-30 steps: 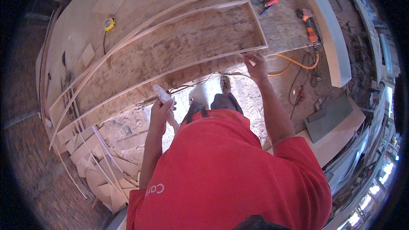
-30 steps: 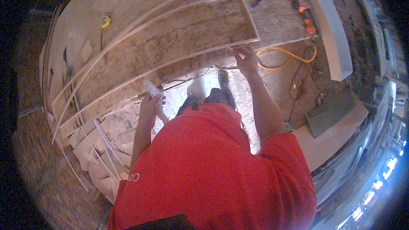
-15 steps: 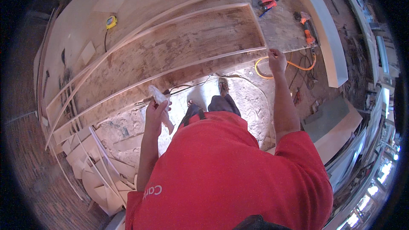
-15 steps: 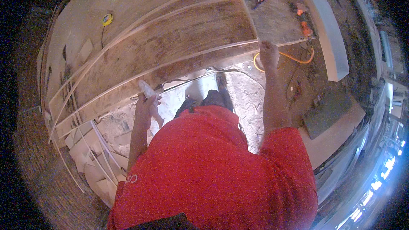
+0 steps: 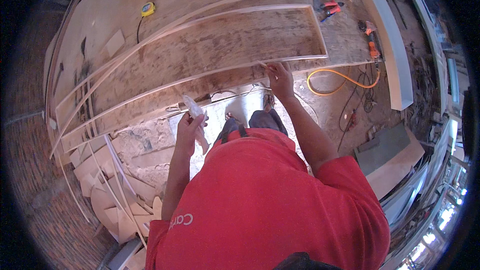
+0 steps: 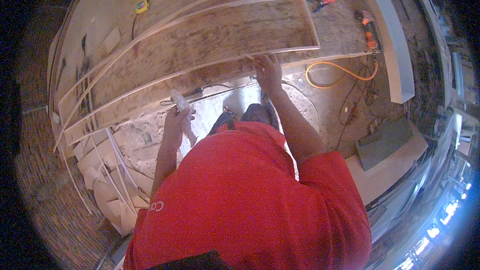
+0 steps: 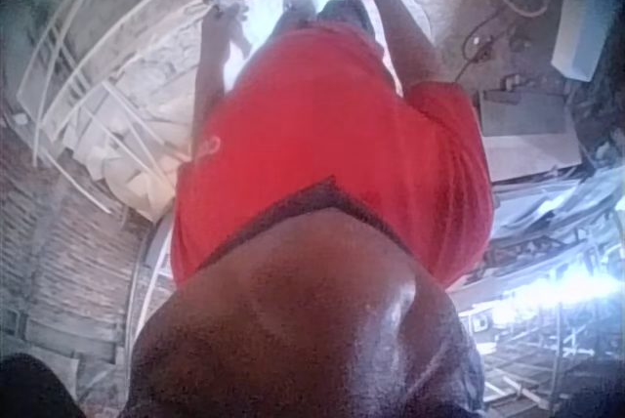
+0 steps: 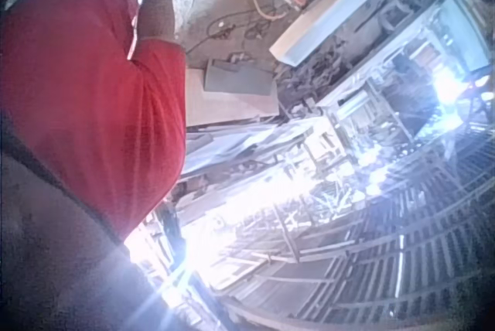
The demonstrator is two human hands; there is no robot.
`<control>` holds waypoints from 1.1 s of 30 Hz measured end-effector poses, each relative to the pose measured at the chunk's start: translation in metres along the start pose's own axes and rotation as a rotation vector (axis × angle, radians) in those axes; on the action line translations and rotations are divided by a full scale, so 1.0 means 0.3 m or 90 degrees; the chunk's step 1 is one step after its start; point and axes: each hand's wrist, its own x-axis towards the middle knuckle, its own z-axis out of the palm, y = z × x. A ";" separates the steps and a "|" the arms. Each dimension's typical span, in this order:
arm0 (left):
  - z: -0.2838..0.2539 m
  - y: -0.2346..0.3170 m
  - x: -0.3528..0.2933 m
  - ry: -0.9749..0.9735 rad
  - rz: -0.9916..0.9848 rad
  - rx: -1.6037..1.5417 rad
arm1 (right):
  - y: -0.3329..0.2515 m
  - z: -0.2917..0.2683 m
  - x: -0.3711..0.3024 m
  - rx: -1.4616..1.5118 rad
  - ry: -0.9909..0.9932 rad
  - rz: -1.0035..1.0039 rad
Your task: The person assembles a rectangular wooden frame on a workbench. They position thin wooden strips, apply glue, and secure the joints using a nail gun.
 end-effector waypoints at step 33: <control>-0.003 -0.049 0.001 -0.016 0.039 -0.028 | -0.073 -0.018 0.022 -0.102 -0.044 -0.034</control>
